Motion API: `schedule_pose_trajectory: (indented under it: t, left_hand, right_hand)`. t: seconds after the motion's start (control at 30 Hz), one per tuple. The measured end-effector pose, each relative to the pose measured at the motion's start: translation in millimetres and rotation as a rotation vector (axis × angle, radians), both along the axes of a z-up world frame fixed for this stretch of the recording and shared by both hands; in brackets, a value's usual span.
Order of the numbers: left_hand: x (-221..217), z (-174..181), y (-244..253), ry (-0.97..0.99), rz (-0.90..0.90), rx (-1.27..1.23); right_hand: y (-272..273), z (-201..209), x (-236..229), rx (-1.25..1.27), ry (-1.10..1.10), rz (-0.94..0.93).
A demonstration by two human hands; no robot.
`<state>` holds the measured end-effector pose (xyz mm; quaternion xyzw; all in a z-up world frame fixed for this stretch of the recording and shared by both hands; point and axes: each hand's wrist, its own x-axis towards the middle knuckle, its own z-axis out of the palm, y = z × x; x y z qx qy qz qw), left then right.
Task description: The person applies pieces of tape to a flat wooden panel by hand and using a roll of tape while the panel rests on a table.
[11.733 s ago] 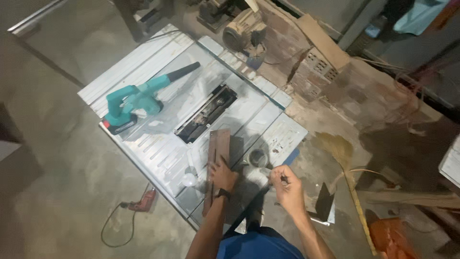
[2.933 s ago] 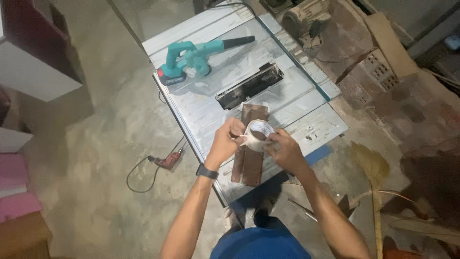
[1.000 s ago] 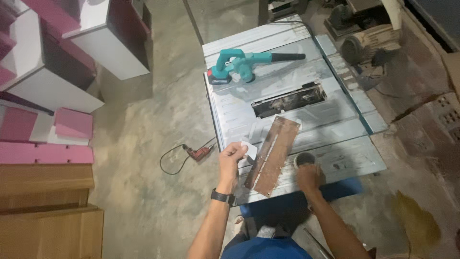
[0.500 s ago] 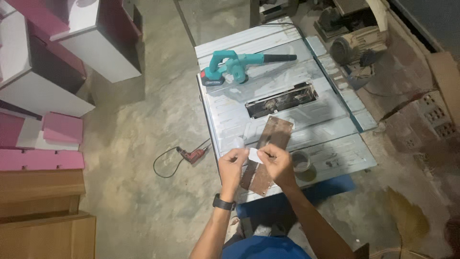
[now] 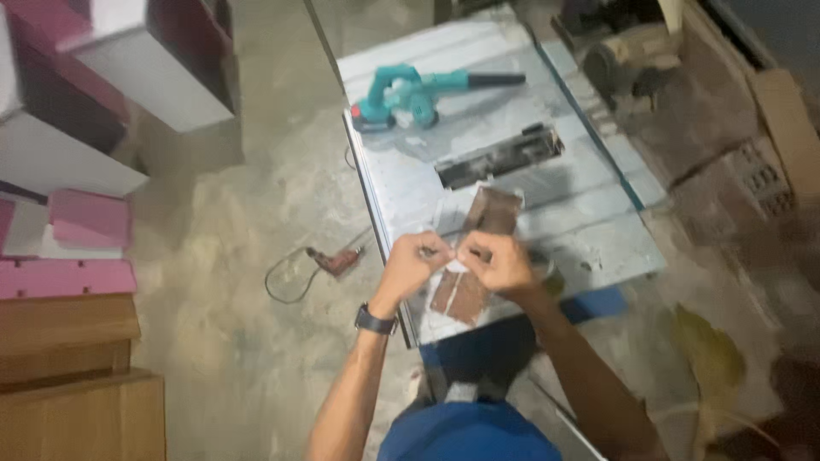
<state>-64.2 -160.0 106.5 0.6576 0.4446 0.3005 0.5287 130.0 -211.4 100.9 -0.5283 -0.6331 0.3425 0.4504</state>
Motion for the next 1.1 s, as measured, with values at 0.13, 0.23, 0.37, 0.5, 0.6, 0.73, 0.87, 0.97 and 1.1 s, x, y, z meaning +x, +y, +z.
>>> schedule_pose_trajectory:
  t: [0.13, 0.23, 0.37, 0.5, 0.6, 0.73, 0.87, 0.97, 1.1]
  left_hand:
    - [5.5, 3.4, -2.1, -0.099, 0.033, -0.024]
    - [15.1, -23.9, -9.4, -0.223, 0.184, -0.212]
    - [30.4, -78.4, -20.2, -0.473, 0.430, -0.528]
    - [15.5, -126.3, -13.0, -0.502, 0.602, -0.674]
    - [6.1, -145.5, -15.5, -0.453, 0.588, -0.684]
    - [10.8, -160.1, -30.3, -0.171, 0.476, -0.508]
    - [41.6, -177.7, -40.5, 0.716, 0.208, -0.181]
    - [69.7, -182.5, -61.3, 0.899, 0.083, -0.139]
    - [90.1, -199.1, -67.2, 1.161, 0.112, -0.062]
  right_hand:
    - [0.5, 18.2, -4.6, 0.086, -0.054, -0.023]
    - [-2.1, 5.9, -10.4, 0.227, -0.089, -0.115]
    - [-13.5, -25.5, -16.8, 0.342, -0.091, -0.298]
    - [-32.7, -17.6, -3.9, 0.237, 0.067, -0.414]
    - [-47.6, -28.4, 0.1, 0.062, 0.203, -0.489]
    - [-62.9, -58.9, 0.1, -0.229, 0.706, -0.540]
    - [-77.9, -81.2, -1.1, -0.242, 0.955, -0.589]
    - [-103.3, -101.0, 8.6, -0.239, 0.886, -0.643]
    - [-139.3, -52.6, 1.7, -0.251, 0.731, -0.755]
